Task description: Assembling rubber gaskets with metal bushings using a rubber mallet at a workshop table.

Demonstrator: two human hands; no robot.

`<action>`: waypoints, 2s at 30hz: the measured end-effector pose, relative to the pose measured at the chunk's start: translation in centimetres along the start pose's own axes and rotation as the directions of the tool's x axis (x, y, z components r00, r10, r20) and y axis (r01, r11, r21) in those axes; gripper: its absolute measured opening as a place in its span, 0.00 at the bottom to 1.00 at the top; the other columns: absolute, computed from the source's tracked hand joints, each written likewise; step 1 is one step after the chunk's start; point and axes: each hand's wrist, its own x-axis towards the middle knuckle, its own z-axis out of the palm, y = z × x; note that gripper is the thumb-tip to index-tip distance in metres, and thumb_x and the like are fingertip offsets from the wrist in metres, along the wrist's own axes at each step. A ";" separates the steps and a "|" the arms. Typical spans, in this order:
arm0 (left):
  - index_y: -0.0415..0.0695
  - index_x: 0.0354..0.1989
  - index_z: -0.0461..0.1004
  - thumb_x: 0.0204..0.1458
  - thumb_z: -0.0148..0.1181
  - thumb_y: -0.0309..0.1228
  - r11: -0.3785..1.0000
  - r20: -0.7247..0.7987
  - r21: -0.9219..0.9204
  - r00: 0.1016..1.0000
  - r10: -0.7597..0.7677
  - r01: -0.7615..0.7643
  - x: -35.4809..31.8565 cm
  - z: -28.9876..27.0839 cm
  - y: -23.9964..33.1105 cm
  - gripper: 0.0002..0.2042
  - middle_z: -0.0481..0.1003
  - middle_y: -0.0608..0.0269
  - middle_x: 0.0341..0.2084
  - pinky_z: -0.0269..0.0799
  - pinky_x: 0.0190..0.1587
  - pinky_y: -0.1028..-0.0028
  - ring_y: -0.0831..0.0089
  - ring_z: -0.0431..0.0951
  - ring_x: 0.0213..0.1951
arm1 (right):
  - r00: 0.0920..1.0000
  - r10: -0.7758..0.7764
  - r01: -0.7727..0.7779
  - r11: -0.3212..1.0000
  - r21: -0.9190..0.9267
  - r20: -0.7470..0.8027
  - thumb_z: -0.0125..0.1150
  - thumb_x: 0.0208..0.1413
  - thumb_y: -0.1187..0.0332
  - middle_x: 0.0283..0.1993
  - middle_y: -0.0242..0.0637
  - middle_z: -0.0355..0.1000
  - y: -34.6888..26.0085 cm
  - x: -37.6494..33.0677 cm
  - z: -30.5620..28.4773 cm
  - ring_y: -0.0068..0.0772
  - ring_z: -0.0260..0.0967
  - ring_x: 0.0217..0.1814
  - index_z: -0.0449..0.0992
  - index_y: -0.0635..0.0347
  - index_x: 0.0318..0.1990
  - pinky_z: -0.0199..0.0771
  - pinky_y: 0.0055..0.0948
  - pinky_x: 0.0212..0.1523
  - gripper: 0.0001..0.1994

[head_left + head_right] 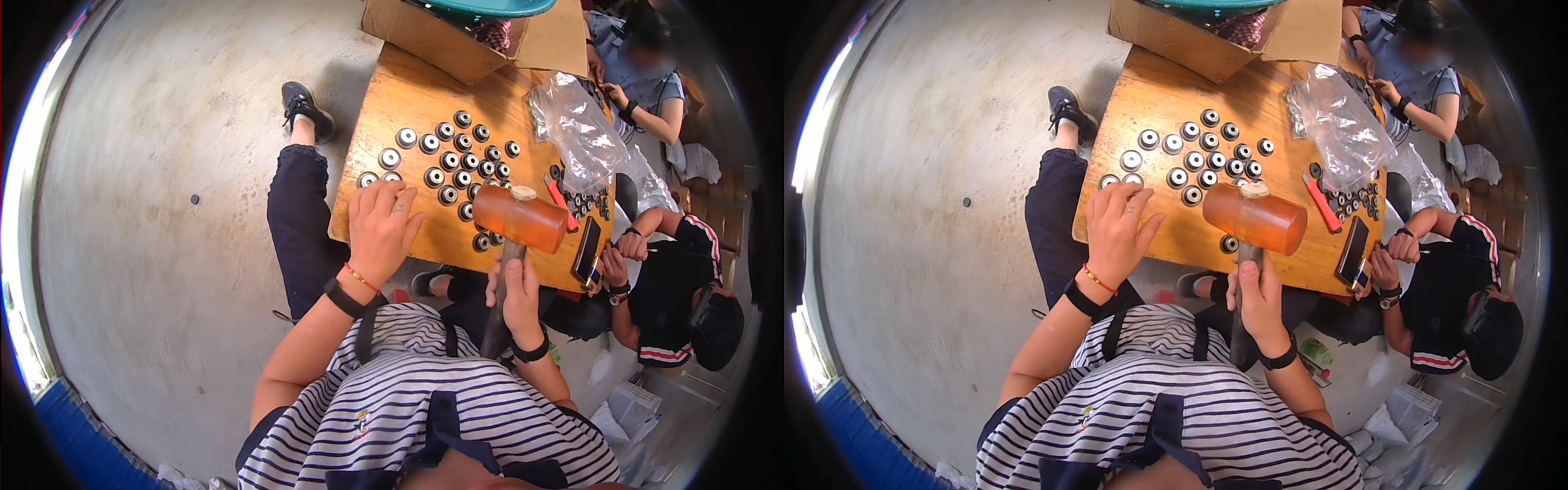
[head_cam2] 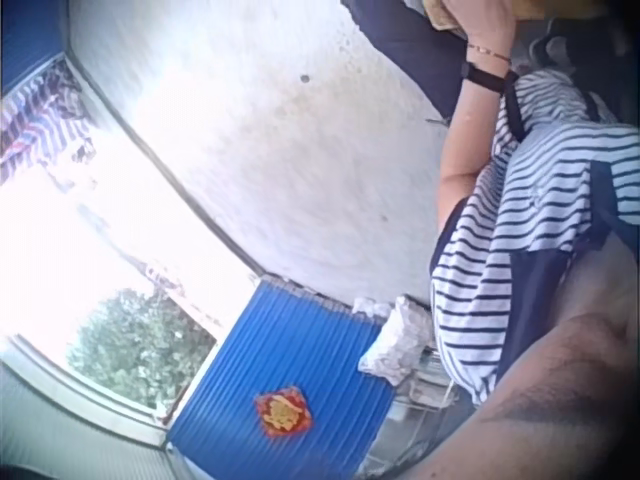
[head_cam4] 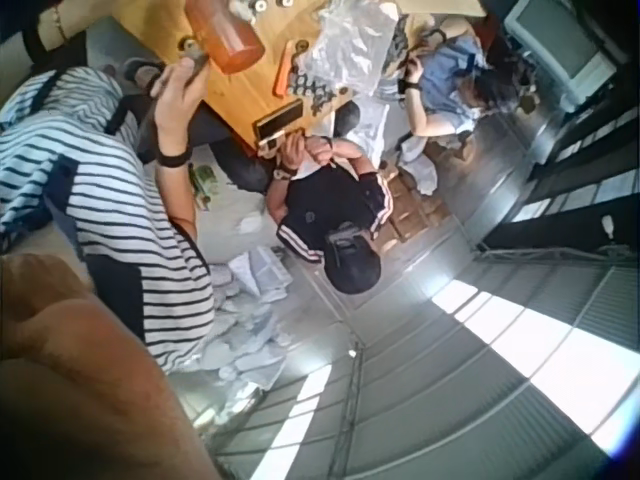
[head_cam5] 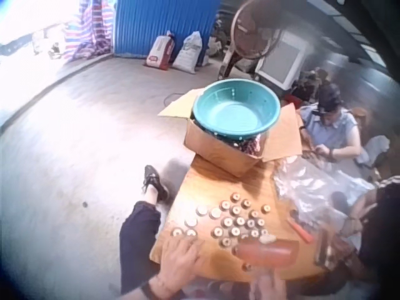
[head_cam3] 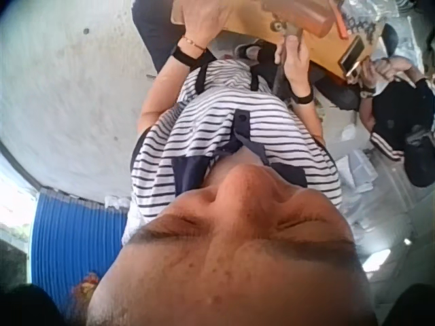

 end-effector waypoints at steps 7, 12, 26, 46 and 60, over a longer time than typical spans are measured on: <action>0.44 0.51 0.74 0.53 0.52 0.31 0.936 0.251 0.229 0.945 0.208 -0.267 0.3 5.3 2.5 0.17 0.69 0.56 0.56 0.47 0.67 0.54 0.57 0.59 0.65 | 1.000 0.001 -0.001 1.000 -0.011 -0.011 0.42 0.66 0.50 0.24 0.34 0.63 0.8 -1.0 -1.1 0.22 0.61 0.16 0.63 0.63 0.45 0.62 0.19 0.17 0.21; 0.40 0.52 0.73 0.50 0.56 0.28 0.960 0.310 0.198 0.942 0.130 -0.197 -4.3 -0.6 0.4 0.18 0.69 0.59 0.56 0.49 0.66 0.53 0.59 0.60 0.64 | 0.987 0.045 -0.023 0.989 -0.143 0.151 0.46 0.66 0.55 0.24 0.33 0.63 1.0 -0.9 0.2 0.20 0.61 0.17 0.64 0.65 0.46 0.62 0.18 0.18 0.19; 0.34 0.63 0.57 0.37 0.73 0.30 0.981 -0.030 -0.085 0.983 -0.179 0.176 -7.8 -3.3 -3.4 0.42 0.69 0.54 0.54 0.51 0.65 0.54 0.56 0.65 0.60 | 0.929 -0.034 0.318 0.589 -0.743 0.370 0.53 0.61 0.52 0.30 0.61 0.73 1.2 3.3 6.7 0.65 0.72 0.34 0.63 0.70 0.50 0.71 0.50 0.33 0.25; 0.37 0.51 0.73 0.48 0.61 0.34 0.923 0.420 0.295 0.901 0.108 -0.248 -1.4 1.9 2.8 0.22 0.69 0.56 0.56 0.46 0.66 0.49 0.60 0.62 0.63 | 0.998 0.007 -0.002 0.997 -0.074 0.065 0.45 0.66 0.53 0.23 0.33 0.63 1.7 -1.7 -0.7 0.21 0.60 0.16 0.64 0.65 0.44 0.61 0.19 0.18 0.20; 0.39 0.62 0.60 0.37 0.73 0.32 0.985 0.004 -0.009 0.985 -0.171 0.171 -8.1 -2.9 -1.9 0.40 0.67 0.52 0.56 0.51 0.65 0.52 0.56 0.63 0.61 | 0.905 -0.182 0.404 0.655 -0.639 0.385 0.54 0.61 0.58 0.32 0.53 0.75 -1.6 1.2 5.2 0.54 0.75 0.32 0.67 0.70 0.48 0.74 0.40 0.33 0.20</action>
